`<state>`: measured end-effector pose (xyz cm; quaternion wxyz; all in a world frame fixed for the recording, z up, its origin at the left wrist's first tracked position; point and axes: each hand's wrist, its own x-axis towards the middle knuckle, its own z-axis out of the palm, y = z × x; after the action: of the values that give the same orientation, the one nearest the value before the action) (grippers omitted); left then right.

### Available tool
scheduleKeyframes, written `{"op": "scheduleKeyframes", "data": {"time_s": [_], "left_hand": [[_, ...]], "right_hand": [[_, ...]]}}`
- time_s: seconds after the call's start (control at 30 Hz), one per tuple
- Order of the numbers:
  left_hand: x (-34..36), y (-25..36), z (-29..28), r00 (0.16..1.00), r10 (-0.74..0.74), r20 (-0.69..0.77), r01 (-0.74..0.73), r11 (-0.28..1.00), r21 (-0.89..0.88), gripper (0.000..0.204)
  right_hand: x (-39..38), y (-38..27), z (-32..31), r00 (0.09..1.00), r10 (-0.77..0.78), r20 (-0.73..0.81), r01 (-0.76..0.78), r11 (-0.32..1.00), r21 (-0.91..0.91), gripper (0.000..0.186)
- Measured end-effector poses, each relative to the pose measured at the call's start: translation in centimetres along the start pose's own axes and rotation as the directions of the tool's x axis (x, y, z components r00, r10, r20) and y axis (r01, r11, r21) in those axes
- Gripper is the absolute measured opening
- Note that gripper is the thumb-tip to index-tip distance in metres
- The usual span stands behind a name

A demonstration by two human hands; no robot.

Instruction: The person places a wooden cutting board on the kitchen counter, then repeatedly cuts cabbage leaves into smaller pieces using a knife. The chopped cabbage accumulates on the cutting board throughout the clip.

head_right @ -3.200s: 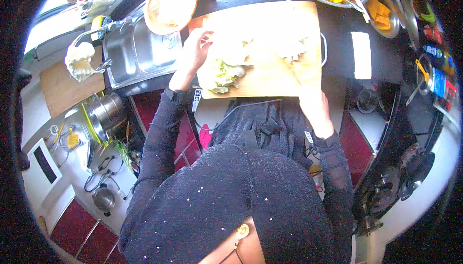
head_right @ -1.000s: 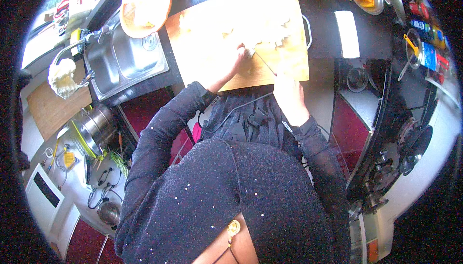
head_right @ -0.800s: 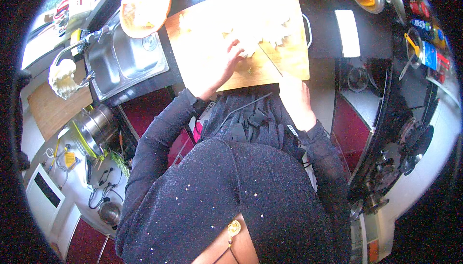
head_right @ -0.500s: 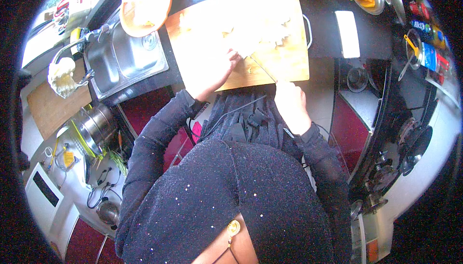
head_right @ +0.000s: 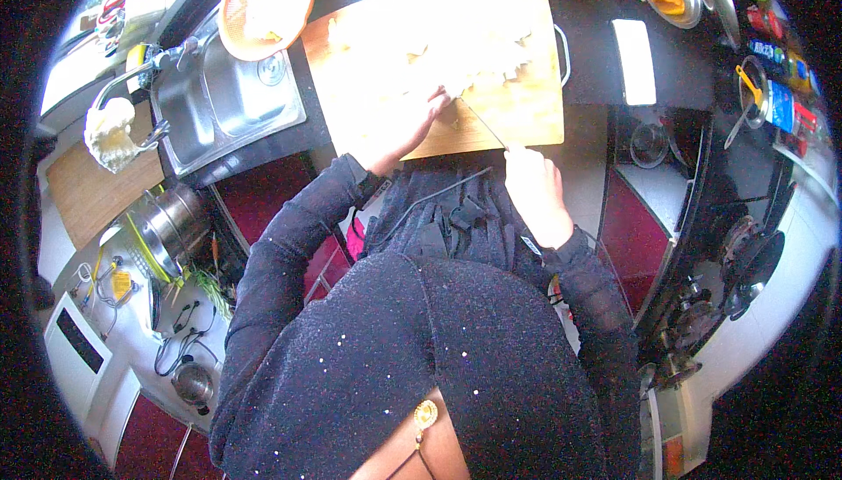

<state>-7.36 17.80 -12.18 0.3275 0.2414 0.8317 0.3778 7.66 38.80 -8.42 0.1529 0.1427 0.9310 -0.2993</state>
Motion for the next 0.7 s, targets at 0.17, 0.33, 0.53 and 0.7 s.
{"op": "scheduleKeyframes", "data": {"time_s": [0.17, 0.33, 0.53, 0.7], "left_hand": [[-0.2, 0.5, -0.1, 0.996, 0.040, -0.084, -0.044, 0.998, -0.041, 0.044], [0.6, 0.6, 0.2, 0.986, -0.128, -0.102, 0.134, 0.990, 0.050, 0.033], [0.8, 1.5, 0.2, 0.982, 0.042, -0.184, -0.028, 0.997, 0.078, 0.027], [0.0, 1.9, 0.1, 0.982, 0.095, -0.163, -0.095, 0.995, 0.009, 0.025]], "right_hand": [[1.6, 0.2, 2.8, 0.991, -0.125, -0.052, 0.114, 0.977, -0.179, 0.015], [3.1, -0.2, 1.5, 0.997, 0.050, -0.067, -0.045, 0.996, 0.081, 0.017], [0.1, -0.9, -1.1, 0.991, 0.068, 0.113, -0.075, 0.995, 0.064, 0.022], [0.1, -0.9, 1.5, 0.996, 0.067, 0.052, -0.065, 0.997, -0.049, 0.022]]}}
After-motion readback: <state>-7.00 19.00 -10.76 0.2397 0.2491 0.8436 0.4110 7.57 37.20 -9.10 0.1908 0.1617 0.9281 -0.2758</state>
